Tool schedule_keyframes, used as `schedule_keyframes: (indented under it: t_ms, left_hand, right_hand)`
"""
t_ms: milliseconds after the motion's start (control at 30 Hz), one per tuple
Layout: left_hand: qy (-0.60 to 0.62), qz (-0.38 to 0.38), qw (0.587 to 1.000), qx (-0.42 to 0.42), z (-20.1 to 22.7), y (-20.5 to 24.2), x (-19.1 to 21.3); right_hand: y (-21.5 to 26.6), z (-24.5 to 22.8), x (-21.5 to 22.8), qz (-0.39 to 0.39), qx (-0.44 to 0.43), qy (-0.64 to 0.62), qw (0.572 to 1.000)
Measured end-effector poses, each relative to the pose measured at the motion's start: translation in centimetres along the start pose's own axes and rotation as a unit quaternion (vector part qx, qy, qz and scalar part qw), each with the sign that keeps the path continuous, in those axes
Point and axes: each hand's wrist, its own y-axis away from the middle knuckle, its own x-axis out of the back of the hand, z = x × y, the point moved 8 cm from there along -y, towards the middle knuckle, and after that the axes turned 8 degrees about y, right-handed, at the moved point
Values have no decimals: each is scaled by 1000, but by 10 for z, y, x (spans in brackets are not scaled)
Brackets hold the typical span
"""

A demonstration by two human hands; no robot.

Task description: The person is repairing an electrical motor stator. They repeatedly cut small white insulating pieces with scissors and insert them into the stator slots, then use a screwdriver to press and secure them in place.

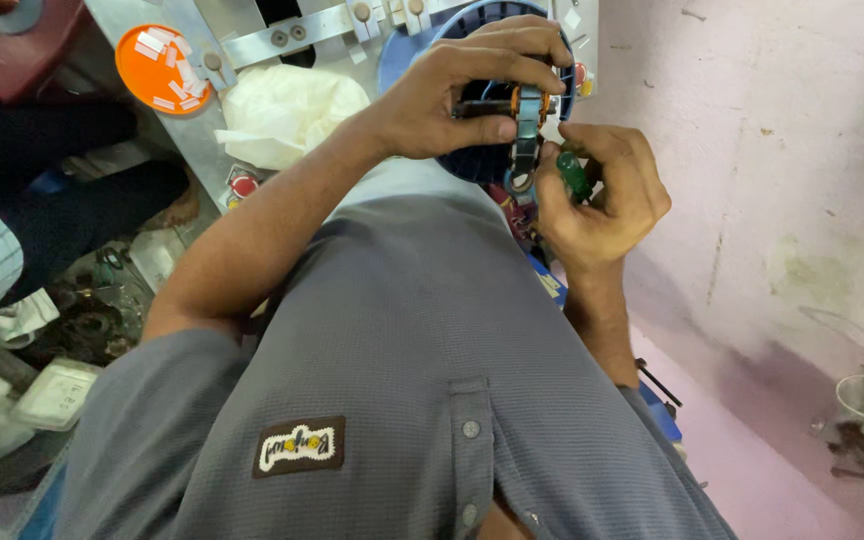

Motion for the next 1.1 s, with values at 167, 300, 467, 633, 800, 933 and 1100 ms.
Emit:
schedule_keyframes:
  t_ms: [167, 300, 467, 633, 800, 933, 1100]
  left_hand:
    - [-22, 10, 1000, -13, -3, -2, -2]
    - [-27, 2, 1000, -13, -4, -1, -2]
    - [-34, -7, 999, -30, 0, -3, 0]
    - [-35, 4, 999, -17, -3, -1, -2]
    - [-40, 10, 999, -24, -2, 0, -3]
    - [-25, 12, 999, -34, -3, -2, -3]
    - [-11, 11, 1000, -12, -8, 2, -1]
  right_hand:
    - [0, -11, -2, 38, 89, 73, 993]
    - [2, -14, -6, 20, 111, 106, 988]
    - [-9, -13, -6, -43, 122, 89, 988]
    - [-20, -10, -4, -116, 93, 79, 986]
    - [-34, -10, -4, -168, 59, 83, 981]
    - [-48, 16, -9, -222, -56, 41, 973]
    - [-49, 39, -24, -300, -123, -242, 914]
